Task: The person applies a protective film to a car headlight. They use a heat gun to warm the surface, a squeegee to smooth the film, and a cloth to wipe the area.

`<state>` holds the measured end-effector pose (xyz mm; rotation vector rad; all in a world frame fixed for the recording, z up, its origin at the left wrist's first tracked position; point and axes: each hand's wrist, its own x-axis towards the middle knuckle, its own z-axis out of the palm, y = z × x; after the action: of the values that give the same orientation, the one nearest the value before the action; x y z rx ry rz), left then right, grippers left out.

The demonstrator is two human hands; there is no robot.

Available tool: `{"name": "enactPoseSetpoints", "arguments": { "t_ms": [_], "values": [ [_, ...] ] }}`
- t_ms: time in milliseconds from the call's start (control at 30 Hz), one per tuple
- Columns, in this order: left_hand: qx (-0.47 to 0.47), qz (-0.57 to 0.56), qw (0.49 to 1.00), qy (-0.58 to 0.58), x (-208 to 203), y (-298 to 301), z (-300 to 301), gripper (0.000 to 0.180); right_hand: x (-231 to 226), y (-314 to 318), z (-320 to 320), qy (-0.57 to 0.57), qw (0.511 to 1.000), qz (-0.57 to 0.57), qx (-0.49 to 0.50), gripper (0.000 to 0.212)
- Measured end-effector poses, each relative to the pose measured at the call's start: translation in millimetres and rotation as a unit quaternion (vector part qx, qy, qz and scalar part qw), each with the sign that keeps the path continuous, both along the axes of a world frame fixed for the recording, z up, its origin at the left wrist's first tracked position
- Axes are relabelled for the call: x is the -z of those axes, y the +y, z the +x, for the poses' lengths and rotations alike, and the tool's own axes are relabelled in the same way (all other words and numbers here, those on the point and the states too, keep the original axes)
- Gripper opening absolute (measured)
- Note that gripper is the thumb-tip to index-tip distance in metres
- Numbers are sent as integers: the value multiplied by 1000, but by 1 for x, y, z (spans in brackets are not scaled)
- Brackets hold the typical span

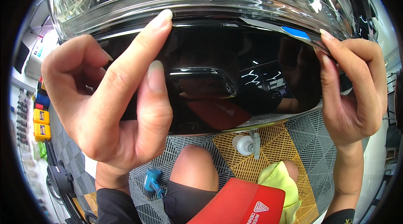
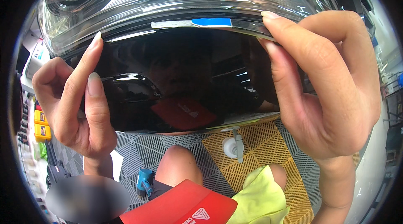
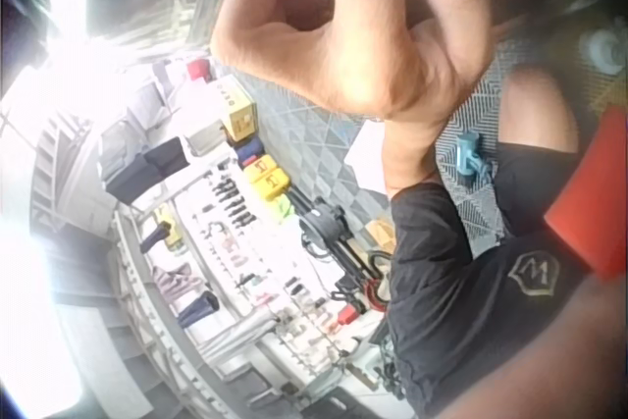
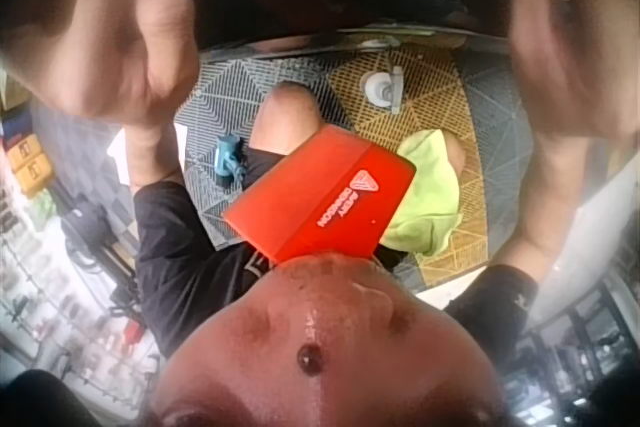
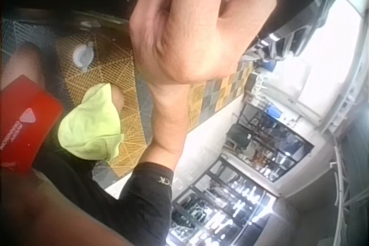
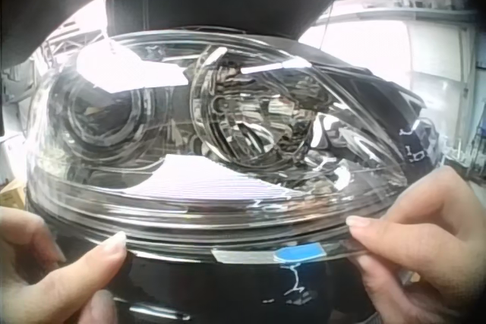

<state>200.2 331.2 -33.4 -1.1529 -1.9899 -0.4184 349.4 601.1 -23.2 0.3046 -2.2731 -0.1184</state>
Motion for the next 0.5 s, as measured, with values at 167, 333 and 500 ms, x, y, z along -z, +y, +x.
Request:
{"name": "enactPoseSetpoints", "arguments": {
  "t_ms": [167, 333, 500],
  "values": [
    [0, 5, 1000, 2, -1, -3, 1, 34, 0, -3, -1, -3, 1000, -5, -2, 32],
    [5, 5, 1000, -2, 0, -2, 1, 34, 0, -5, 3, -11, 1000, -11, 1, 32],
    [2, 16, 1000, 6, 3, -1, -1, 34, -1, -3, 1, -3, 1000, 2, -9, 32]
  ]
}}
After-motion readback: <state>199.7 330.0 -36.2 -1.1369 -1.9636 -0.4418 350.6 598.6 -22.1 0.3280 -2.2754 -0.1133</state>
